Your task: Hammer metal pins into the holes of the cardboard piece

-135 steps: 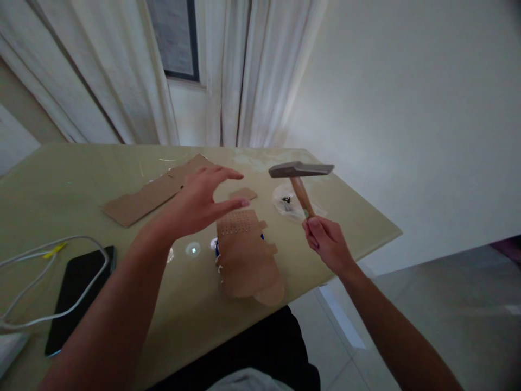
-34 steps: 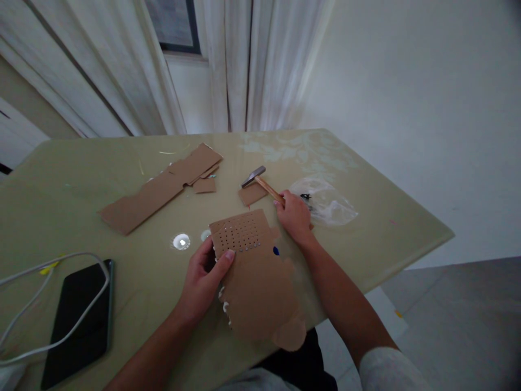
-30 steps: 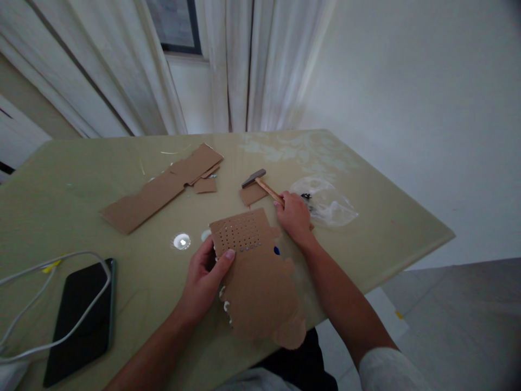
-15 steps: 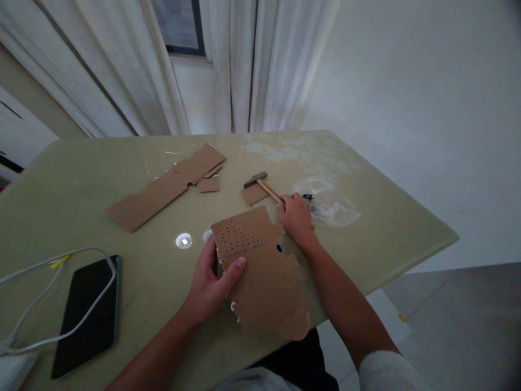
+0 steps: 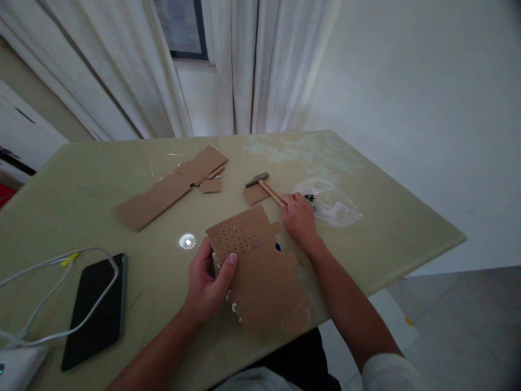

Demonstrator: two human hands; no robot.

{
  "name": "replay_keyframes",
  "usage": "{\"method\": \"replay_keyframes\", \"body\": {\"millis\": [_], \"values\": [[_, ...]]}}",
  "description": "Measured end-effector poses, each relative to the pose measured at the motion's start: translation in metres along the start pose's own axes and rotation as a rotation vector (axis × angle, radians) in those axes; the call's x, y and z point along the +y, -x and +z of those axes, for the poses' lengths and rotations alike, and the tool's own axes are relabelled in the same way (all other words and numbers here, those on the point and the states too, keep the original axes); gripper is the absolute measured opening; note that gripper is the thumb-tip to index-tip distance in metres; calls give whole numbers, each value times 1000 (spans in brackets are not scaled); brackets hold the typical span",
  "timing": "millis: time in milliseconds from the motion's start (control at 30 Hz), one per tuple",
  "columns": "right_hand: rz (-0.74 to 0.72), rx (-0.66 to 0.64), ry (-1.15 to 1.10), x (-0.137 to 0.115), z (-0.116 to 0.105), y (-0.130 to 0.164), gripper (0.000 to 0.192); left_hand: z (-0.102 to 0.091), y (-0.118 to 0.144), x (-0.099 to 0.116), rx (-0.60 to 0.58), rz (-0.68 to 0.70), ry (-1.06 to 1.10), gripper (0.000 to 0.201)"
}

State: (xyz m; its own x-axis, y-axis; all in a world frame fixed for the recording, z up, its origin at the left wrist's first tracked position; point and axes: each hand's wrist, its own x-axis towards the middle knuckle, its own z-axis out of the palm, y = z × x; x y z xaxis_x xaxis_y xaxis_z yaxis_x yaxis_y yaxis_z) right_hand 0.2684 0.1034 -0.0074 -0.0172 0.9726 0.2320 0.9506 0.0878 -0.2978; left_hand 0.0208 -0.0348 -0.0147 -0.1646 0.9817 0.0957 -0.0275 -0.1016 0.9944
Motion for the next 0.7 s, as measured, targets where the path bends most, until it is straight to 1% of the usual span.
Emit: {"method": "replay_keyframes", "body": {"millis": [67,100,133,167,233,300,400,533,633,667,700], "values": [[-37,105,-215,-2,-6,1,38,1,0,1,14,4,-3,47],[-53,129,-357,-4,-9,1,38,1,0,2,19,4,-1,47],[-57,120,-511,-5,-12,3,41,2,0,2,24,3,3,47],[-62,65,-668,-7,-14,5,46,2,0,3,26,2,7,46],[-89,-90,-936,-10,-18,10,60,2,0,5,29,5,11,46],[-125,-246,-1105,-13,-21,15,65,3,1,6,25,11,10,45],[-138,-414,-1221,-15,-25,20,57,3,0,7,11,19,16,43],[-138,-562,-1248,-16,-29,22,45,2,-1,6,-19,30,19,47],[-116,-587,-1269,-17,-29,23,47,-1,-2,5,-33,46,40,54],[-95,-574,-1290,-17,-28,23,48,-2,-2,5,-25,28,64,59],[-64,-555,-1314,-18,-28,22,50,-3,-3,5,-12,-18,96,65]]}}
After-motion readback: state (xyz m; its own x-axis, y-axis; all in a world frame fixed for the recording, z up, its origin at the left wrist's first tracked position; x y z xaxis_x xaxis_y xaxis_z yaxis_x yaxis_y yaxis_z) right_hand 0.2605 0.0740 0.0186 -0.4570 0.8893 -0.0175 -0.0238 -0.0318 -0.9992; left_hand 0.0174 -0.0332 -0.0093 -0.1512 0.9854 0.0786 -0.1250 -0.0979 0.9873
